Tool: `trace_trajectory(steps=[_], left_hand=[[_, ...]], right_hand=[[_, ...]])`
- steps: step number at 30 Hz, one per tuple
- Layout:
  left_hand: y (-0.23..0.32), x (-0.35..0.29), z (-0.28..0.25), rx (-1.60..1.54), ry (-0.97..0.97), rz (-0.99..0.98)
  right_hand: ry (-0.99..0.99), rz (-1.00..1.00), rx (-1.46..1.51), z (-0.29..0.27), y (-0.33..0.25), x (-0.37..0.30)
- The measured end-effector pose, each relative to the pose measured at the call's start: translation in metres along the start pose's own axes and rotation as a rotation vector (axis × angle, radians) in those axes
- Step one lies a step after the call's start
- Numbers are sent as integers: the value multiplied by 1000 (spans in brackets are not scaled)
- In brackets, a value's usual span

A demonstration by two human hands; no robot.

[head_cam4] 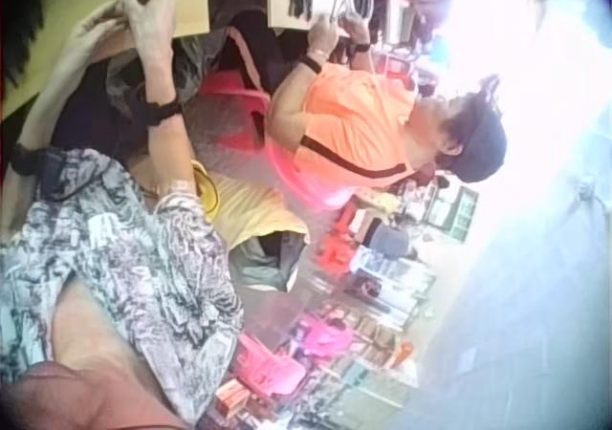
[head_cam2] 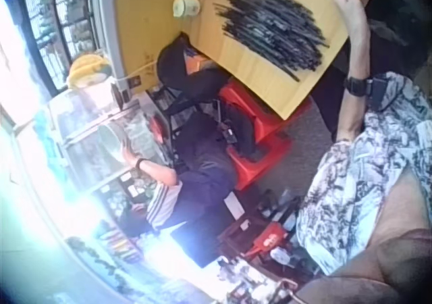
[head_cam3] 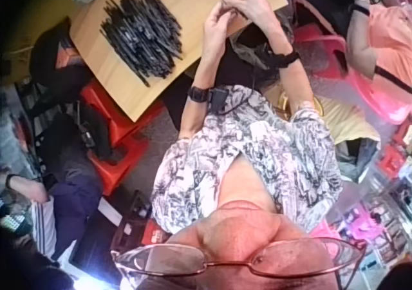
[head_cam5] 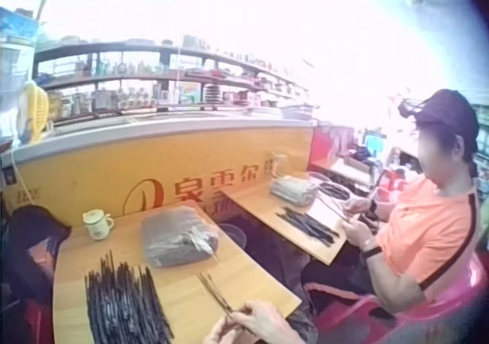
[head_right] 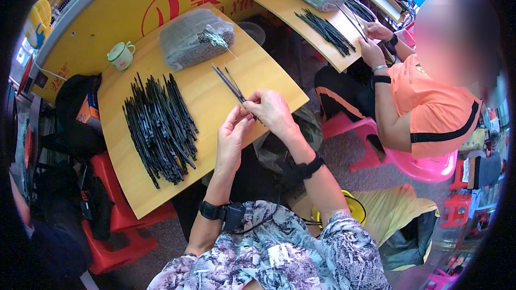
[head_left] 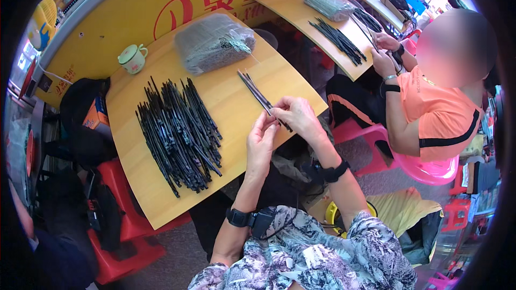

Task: Assembling small black plastic components with metal or white strips at a workstation.

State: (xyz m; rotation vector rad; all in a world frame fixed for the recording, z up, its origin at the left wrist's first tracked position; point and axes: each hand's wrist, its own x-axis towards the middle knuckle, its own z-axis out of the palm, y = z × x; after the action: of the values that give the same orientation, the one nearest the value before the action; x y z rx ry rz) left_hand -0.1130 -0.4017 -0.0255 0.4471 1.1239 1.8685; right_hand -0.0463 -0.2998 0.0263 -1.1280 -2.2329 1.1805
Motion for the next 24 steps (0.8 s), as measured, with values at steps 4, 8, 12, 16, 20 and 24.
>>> trace_trajectory(steps=[4,8,12,16,20,24], left_hand=[[6,-7,-8,30,23,-28],[25,-20,-17,153,-10,73],[57,-37,-21,231,-2,183],[111,-66,-34,368,190,224],[139,-86,-64,400,377,315],[135,-100,-87,301,370,327]], right_hand=[[6,93,-99,-3,22,33],[10,81,-117,0,30,47],[25,38,-196,2,24,46],[78,-83,-393,4,7,33],[61,-207,-373,27,13,27],[81,-248,-318,34,9,12]])
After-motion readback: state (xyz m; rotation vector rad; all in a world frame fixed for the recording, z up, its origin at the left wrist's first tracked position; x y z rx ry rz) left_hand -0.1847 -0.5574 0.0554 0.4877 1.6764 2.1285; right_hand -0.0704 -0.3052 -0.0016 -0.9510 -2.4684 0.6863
